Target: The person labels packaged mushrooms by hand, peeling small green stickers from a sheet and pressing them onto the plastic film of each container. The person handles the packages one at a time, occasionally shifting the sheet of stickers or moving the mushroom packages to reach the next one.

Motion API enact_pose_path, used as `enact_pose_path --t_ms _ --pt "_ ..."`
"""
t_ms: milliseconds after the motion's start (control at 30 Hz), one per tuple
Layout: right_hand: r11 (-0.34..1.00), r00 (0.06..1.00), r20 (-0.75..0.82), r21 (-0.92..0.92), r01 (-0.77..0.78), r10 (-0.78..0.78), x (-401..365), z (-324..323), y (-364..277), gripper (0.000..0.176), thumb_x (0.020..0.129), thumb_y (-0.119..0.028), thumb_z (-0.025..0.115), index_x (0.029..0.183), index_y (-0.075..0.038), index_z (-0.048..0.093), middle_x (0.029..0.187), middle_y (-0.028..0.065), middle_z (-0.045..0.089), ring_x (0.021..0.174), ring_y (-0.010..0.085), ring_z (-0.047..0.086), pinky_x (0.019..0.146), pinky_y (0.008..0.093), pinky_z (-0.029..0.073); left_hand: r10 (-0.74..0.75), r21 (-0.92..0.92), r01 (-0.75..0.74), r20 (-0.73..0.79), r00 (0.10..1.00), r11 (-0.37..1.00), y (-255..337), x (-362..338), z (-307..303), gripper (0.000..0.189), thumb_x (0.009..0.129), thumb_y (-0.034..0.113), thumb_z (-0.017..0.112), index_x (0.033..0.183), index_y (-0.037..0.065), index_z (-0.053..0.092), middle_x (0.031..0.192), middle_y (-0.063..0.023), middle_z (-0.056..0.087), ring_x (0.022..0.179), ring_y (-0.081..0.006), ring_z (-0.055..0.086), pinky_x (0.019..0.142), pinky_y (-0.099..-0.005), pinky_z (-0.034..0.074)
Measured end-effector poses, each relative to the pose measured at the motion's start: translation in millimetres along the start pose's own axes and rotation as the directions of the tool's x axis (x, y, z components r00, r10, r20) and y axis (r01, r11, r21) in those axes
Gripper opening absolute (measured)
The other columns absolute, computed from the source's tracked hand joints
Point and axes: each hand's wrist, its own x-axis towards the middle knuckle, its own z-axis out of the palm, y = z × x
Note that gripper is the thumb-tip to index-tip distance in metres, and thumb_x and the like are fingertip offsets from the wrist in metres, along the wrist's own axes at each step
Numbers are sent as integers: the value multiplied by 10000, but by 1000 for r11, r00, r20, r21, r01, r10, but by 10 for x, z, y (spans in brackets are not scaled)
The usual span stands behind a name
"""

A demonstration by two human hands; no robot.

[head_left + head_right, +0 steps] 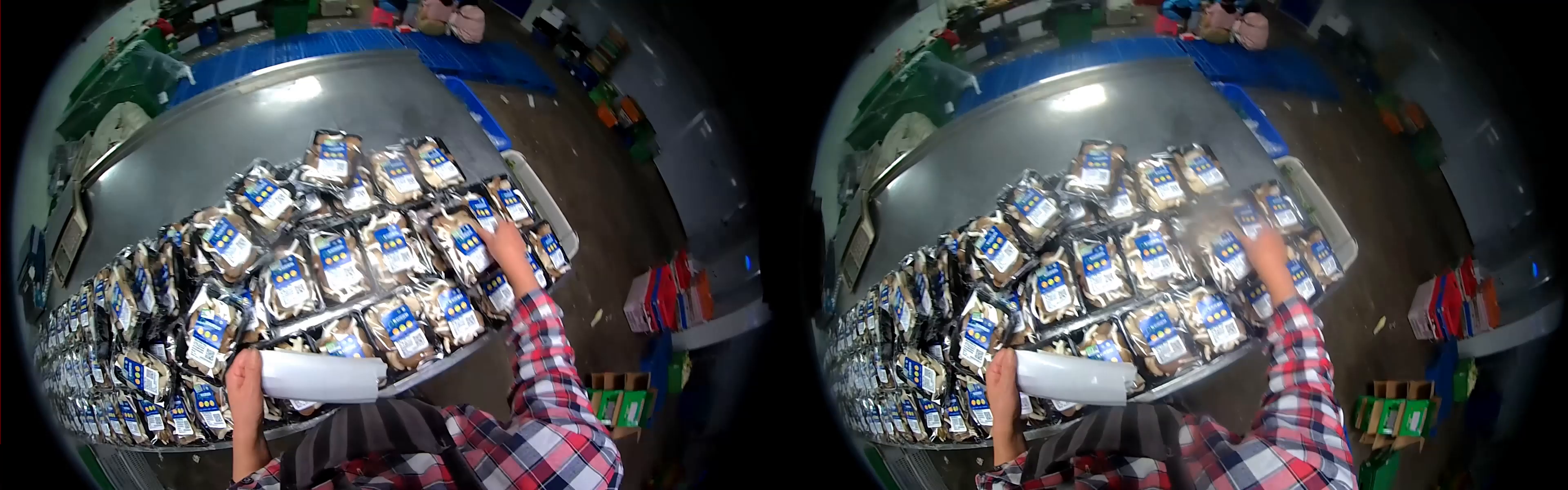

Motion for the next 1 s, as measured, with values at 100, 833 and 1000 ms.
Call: enact_pose_path --t_ms 100,833,1000 --pt "993 967 241 104 62 -86 -54 123 338 571 834 -512 435 984 11 607 947 261 592 948 382 560 823 392 432 -21 45 24 -65 998 999 -7 -4 -25 252 915 217 479 727 54 514 665 54 470 624 -22 391 563 -188 330" --pt "459 -104 573 740 493 -813 -1670 -326 -2078 382 867 -353 539 1115 -63 544 915 89 623 802 161 575 719 296 453 97 100 -106 84 992 989 119 -319 -143 275 847 141 579 1079 -2 550 963 -27 574 890 -97 504 783 -236 411" --pt "450 233 386 746 491 -893 -1659 -376 -2049 313 849 -354 541 995 -82 594 853 174 620 783 314 601 702 352 465 301 306 -242 -164 939 921 245 -423 -59 232 859 211 557 952 7 617 706 -23 571 698 -79 487 633 -244 407"
